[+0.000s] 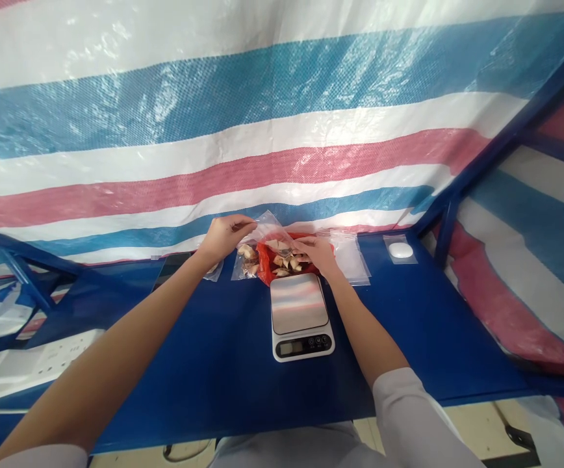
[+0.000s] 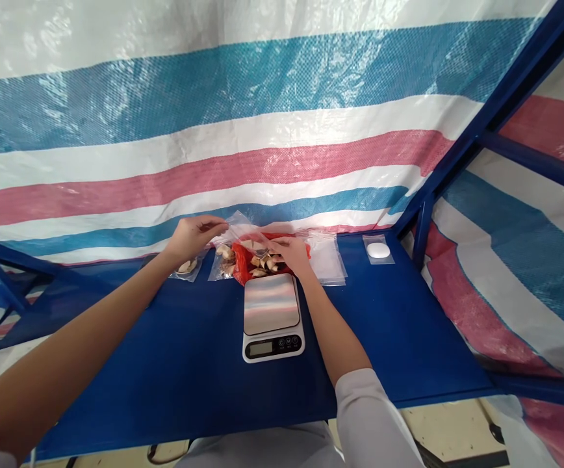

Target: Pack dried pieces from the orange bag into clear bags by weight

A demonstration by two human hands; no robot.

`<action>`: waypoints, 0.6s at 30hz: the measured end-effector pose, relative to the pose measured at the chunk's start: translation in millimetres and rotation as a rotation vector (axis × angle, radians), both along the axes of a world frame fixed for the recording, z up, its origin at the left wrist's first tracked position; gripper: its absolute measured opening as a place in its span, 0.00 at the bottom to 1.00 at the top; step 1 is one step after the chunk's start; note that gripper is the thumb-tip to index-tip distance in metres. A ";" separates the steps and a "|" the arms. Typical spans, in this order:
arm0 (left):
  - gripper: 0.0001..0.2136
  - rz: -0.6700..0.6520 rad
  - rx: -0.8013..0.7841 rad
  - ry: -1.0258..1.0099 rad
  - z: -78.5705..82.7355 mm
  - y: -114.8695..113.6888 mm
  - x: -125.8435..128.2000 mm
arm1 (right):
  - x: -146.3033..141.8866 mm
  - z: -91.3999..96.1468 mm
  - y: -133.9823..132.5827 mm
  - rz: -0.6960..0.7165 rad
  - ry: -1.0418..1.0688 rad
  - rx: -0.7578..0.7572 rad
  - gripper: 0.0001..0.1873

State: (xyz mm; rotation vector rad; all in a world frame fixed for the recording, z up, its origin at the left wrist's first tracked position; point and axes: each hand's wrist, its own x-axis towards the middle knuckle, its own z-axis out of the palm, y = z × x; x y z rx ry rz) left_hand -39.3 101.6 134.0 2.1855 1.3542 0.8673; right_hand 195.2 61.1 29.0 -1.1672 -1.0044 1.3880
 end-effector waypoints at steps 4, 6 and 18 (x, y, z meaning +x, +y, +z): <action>0.23 -0.026 0.018 0.026 -3.5 2.5 0.6 | 0.7 -1.1 1.1 -0.076 -0.058 0.025 0.16; 0.23 -0.036 0.003 0.040 -3.7 2.7 0.4 | -0.2 -1.9 1.0 -0.094 -0.102 0.046 0.16; 0.21 -0.028 -0.046 0.030 8.7 -3.7 -7.2 | -1.3 12.0 -6.0 0.022 0.012 -0.059 0.16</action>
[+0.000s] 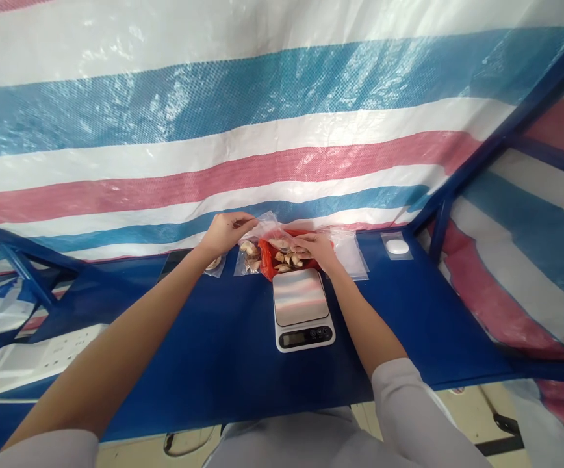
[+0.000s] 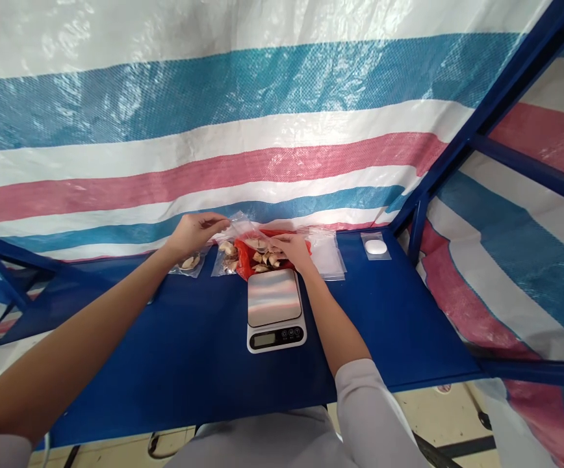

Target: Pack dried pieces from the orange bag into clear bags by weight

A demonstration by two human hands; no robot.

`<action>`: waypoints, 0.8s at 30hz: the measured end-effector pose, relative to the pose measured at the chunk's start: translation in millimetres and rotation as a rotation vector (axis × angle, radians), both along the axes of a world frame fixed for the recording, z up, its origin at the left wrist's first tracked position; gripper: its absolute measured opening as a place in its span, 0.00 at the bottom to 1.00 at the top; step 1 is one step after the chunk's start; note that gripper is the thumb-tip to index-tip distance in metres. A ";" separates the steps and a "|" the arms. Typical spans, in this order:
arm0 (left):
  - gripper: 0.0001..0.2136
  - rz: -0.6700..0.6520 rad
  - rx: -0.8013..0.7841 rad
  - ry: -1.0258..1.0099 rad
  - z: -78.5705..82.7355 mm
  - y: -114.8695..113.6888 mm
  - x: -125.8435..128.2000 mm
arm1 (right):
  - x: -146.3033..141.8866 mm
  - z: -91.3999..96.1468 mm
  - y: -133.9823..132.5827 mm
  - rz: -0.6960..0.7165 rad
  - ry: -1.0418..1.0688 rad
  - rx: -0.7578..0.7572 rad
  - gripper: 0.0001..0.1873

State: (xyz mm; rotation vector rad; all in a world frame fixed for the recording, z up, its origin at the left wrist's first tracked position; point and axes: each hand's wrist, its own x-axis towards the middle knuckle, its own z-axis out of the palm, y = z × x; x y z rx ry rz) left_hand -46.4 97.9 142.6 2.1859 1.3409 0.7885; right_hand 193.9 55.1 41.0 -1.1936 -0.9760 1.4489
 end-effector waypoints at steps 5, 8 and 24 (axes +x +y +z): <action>0.21 -0.034 0.047 -0.022 -0.8 0.8 4.1 | -2.9 3.0 1.6 0.048 -0.001 0.062 0.17; 0.21 -0.034 0.120 -0.022 -1.0 2.2 5.5 | -2.1 3.9 6.2 0.004 -0.016 0.095 0.15; 0.22 -0.052 0.030 0.036 1.9 0.4 -7.6 | -4.7 -0.7 5.1 0.090 -0.066 0.046 0.17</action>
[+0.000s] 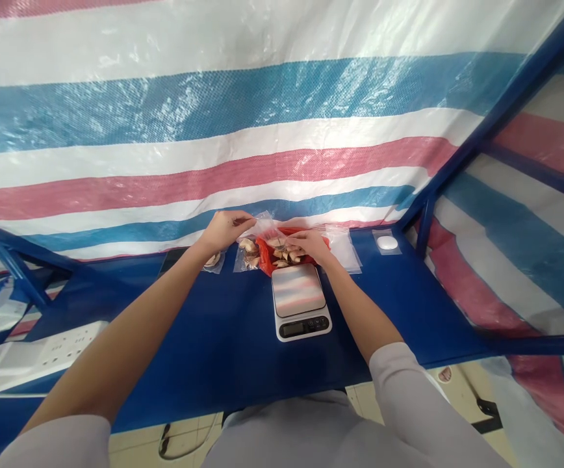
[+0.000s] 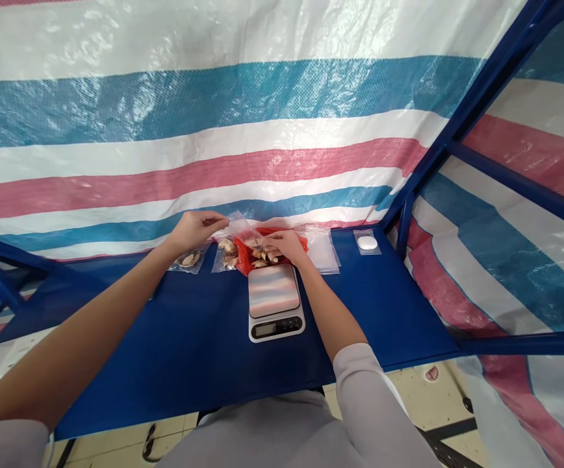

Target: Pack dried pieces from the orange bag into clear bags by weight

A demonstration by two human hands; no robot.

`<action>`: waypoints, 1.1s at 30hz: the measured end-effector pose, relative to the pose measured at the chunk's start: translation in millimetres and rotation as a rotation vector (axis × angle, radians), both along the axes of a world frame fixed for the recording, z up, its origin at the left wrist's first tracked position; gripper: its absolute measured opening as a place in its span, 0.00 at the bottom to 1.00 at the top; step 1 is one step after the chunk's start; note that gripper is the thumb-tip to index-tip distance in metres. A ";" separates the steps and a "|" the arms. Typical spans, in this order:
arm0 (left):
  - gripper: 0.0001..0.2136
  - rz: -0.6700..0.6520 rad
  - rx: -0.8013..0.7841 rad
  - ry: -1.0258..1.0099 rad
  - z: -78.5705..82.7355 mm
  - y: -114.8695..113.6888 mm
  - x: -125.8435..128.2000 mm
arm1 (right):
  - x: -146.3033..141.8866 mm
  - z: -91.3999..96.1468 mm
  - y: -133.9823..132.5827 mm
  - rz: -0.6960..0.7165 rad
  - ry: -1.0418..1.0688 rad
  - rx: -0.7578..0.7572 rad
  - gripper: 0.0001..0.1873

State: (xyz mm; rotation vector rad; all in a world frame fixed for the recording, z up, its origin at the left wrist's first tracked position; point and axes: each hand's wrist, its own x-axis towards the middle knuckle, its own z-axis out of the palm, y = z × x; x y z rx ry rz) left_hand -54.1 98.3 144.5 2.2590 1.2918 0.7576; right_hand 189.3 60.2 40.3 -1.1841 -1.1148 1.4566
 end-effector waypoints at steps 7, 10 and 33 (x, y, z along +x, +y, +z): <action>0.23 0.000 0.005 -0.069 -3.5 -3.4 -1.1 | -3.1 7.1 -4.5 -0.027 0.064 0.016 0.15; 0.24 0.035 0.031 -0.091 -2.9 -5.5 -0.8 | -4.3 4.8 -6.4 -0.036 0.087 0.019 0.17; 0.22 -0.034 -0.062 -0.040 3.3 -1.7 1.1 | -3.0 1.2 -9.9 -0.071 -0.035 0.055 0.16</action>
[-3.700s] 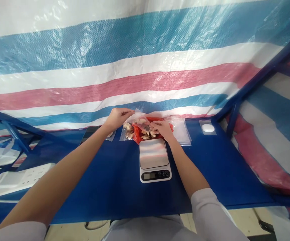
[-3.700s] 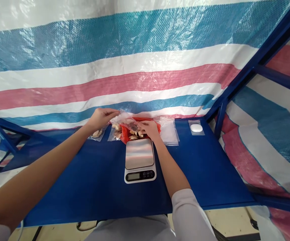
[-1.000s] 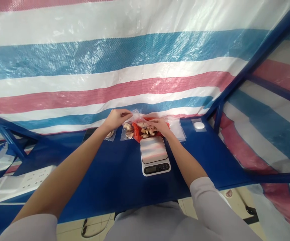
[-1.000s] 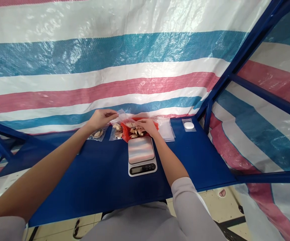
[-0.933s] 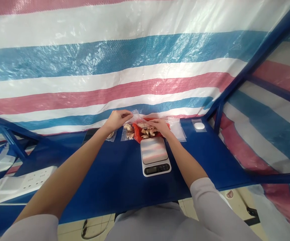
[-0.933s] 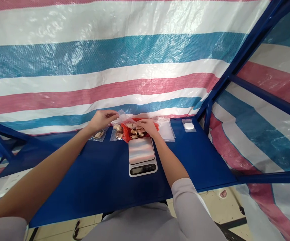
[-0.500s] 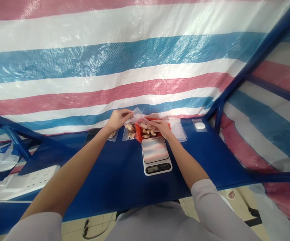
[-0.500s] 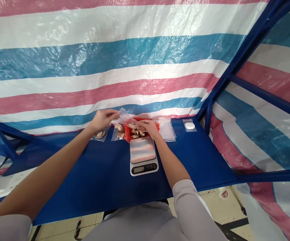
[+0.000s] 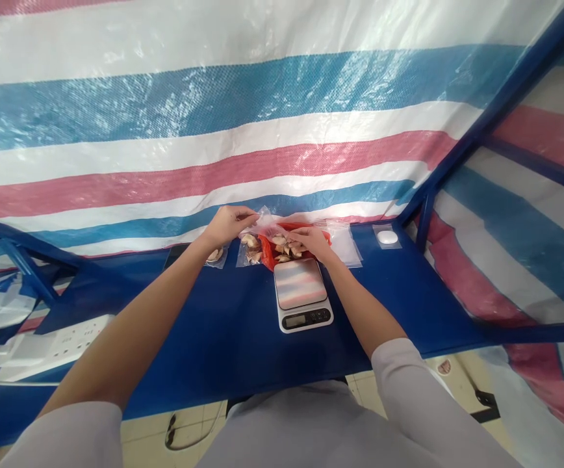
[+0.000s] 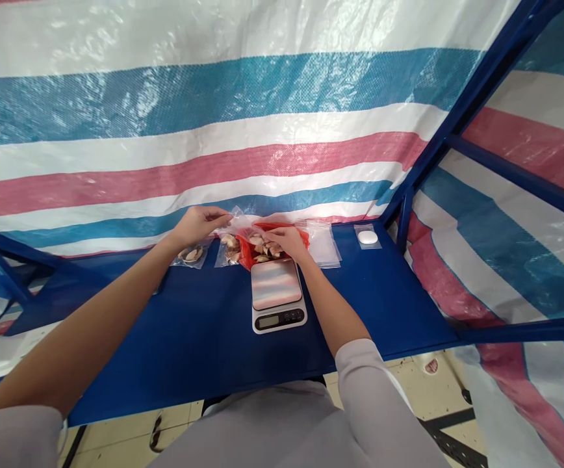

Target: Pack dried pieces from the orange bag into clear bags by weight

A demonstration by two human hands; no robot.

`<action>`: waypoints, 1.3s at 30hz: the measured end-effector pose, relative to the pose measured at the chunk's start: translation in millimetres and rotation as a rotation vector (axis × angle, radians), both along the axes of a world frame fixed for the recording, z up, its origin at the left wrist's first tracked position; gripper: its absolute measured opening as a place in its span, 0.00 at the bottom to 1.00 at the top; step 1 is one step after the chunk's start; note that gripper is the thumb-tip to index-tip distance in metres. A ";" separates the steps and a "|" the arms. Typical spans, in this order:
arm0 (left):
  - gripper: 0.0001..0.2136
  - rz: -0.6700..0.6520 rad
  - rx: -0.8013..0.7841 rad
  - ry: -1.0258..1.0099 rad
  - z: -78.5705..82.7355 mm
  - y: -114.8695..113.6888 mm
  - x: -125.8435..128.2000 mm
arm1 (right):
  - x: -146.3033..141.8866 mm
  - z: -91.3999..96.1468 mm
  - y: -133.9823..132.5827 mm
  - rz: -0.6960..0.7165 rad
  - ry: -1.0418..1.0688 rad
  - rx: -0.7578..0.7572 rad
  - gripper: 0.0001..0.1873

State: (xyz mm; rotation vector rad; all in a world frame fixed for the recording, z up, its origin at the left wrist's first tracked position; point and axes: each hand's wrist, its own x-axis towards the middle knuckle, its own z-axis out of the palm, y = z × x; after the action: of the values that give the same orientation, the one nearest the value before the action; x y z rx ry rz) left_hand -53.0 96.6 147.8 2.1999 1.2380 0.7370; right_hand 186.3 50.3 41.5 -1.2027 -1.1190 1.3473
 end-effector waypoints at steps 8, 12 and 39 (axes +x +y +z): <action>0.23 -0.035 -0.055 -0.050 -0.3 0.9 -7.6 | 2.6 -2.0 -1.7 0.036 0.068 0.043 0.20; 0.20 -0.059 -0.057 0.002 -2.8 2.2 -8.9 | 0.6 -11.0 -2.9 0.072 -0.005 0.027 0.20; 0.23 -0.058 -0.139 -0.201 -1.5 -19.3 12.4 | 8.6 4.3 -25.2 0.051 0.187 0.079 0.19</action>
State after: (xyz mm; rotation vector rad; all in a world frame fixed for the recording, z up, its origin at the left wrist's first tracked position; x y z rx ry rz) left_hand -40.6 77.3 146.3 1.9874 1.0865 0.8020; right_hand 194.9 25.1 45.8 -0.9759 -1.0641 1.4100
